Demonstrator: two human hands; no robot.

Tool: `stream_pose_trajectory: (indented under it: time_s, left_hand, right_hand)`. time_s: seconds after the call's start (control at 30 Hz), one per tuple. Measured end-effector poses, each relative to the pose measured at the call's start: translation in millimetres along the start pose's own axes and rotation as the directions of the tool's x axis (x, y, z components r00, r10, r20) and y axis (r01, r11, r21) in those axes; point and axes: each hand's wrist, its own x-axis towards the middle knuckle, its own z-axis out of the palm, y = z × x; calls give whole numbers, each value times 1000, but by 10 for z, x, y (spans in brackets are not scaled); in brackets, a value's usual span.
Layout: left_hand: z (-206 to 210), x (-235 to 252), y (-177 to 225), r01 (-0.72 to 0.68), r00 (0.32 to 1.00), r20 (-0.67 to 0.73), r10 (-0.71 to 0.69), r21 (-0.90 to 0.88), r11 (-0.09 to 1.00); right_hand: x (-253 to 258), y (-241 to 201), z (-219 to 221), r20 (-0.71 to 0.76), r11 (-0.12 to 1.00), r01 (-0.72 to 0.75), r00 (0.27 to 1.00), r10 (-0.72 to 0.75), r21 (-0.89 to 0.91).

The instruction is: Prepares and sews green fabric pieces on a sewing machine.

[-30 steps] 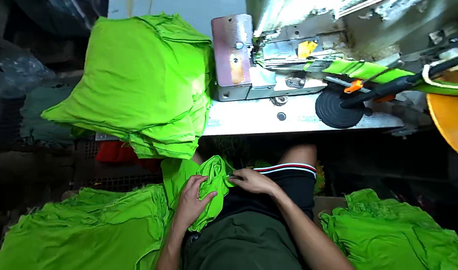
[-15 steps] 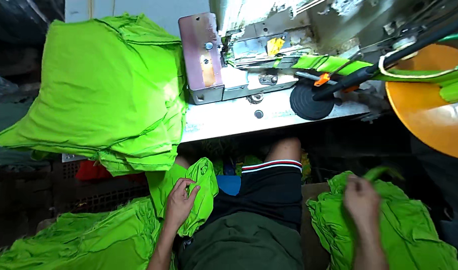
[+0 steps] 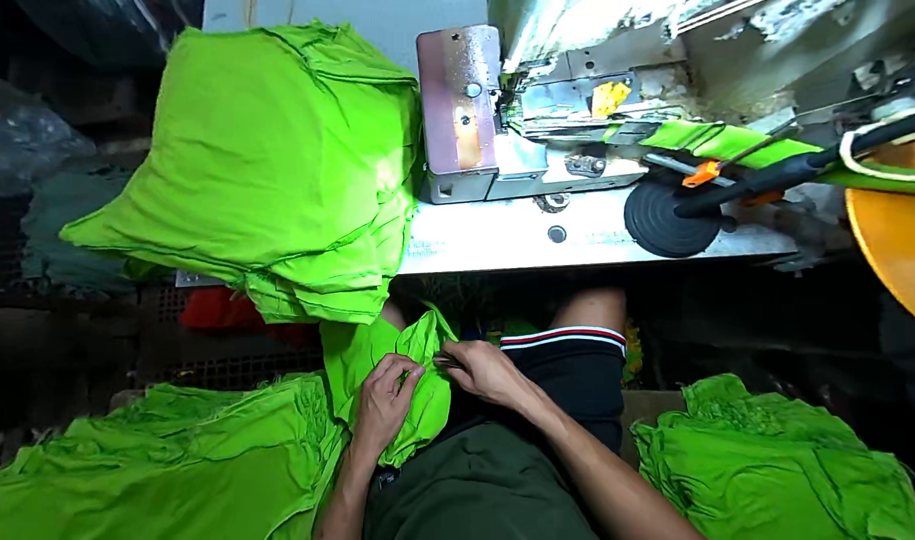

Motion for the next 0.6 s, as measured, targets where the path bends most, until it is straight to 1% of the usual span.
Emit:
stream_pose_trajectory:
  time_s: [0.1,0.2,0.27,0.33,0.43,0.53,0.6]
  left_hand:
    - [21,-8,-63,-3,999,52,2,31,1000]
    - [26,17,-92,-21,995,103,16,48,999]
    - [6,37,-96,-29,991,129,24,37,999]
    - [-2,46,-98,-33,990,140,29,30,999]
    - [18,52,-87,-48,989,140,44,26,999]
    - [27,39,-85,-45,990,132,40,36,998]
    - [15,20,-86,-20,992,128,11,74,997]
  right_hand:
    - [-278,232,-90,-101,980,18,995,2,198]
    - [-479,346,-114,-141,926,-54,983,114,373]
    - [-502,332,-99,-165,910,-90,972,170,405]
    - [-451,241,-61,-184,911,-60,972,147,407]
    - [-258,63,29,-164,929,67,986,-7,363]
    - [-11,-5,106,-43,957,146,989,-140,250]
    - [75,15,72,41,985,111,992,-117,132]
